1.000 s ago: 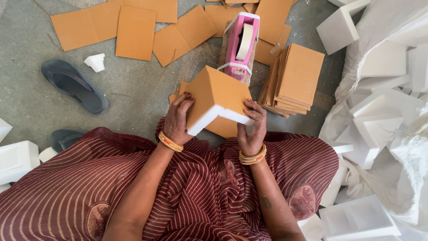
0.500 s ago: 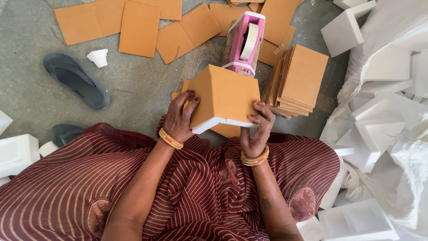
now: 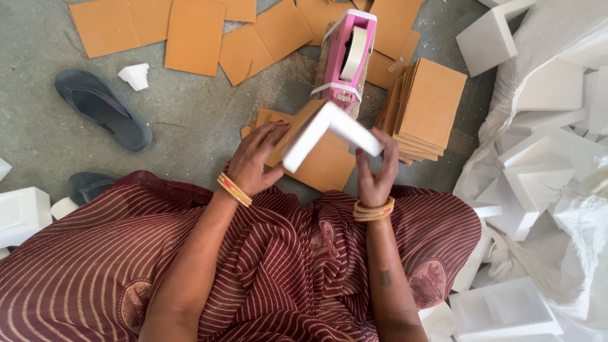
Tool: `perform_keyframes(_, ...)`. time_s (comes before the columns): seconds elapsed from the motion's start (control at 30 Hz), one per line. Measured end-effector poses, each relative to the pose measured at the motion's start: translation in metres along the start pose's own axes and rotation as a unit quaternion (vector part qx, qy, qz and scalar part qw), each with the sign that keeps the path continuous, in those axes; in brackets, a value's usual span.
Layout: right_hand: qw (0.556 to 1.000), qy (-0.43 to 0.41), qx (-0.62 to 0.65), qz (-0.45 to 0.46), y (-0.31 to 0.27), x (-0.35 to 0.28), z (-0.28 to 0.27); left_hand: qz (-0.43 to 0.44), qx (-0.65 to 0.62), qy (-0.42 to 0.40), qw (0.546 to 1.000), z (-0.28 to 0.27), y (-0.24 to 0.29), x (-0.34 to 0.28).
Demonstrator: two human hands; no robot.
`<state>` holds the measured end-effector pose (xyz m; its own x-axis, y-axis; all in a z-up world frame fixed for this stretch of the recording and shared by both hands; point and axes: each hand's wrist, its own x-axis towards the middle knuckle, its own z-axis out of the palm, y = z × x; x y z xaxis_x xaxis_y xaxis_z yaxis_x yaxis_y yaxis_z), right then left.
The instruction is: The person manually folds flat cardboard segments around protective foam pieces, fastens the joints using tape from a manual dispenser, and stacks the completed rectangular packaging units on the floor.
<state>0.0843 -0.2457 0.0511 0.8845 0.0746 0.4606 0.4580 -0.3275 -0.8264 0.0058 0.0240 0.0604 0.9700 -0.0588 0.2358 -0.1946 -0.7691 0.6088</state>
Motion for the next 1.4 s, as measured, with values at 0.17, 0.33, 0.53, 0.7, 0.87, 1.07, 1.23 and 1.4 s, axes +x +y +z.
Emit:
perform_keyframes(0.17,0.983,-0.047,0.085,0.156,0.019,0.002,-0.005,-0.239,-0.388,-0.072,0.887,0.007,-0.011,0.003)
perform_keyframes(0.33,0.945,-0.04,0.187,0.265,0.037,0.002,0.001,-0.213,-0.356,-0.01,0.91,0.021,-0.035,-0.004)
perform_keyframes(0.53,0.883,0.13,0.229,0.389,0.044,0.013,-0.013,-0.227,-0.414,0.109,0.875,0.021,-0.076,-0.008)
perform_keyframes(0.7,0.845,0.222,0.37,0.316,0.038,0.02,-0.038,-0.113,-0.305,0.2,0.924,0.03,-0.088,-0.016)
perform_keyframes(0.87,0.835,0.122,0.441,0.305,0.033,0.02,-0.035,-0.123,-0.069,0.19,0.972,0.038,-0.078,-0.023)
perform_keyframes(1.07,0.886,-0.051,0.301,0.348,0.04,0.014,0.001,-0.109,0.08,0.032,0.99,0.006,-0.077,-0.031)
perform_keyframes(1.23,0.903,-0.147,0.209,0.345,0.075,0.02,0.036,0.004,0.196,0.017,0.98,0.001,-0.074,-0.034)
perform_keyframes(1.4,0.899,-0.197,0.201,0.336,0.12,0.015,0.066,-0.002,0.198,0.027,0.98,-0.002,-0.071,-0.032)
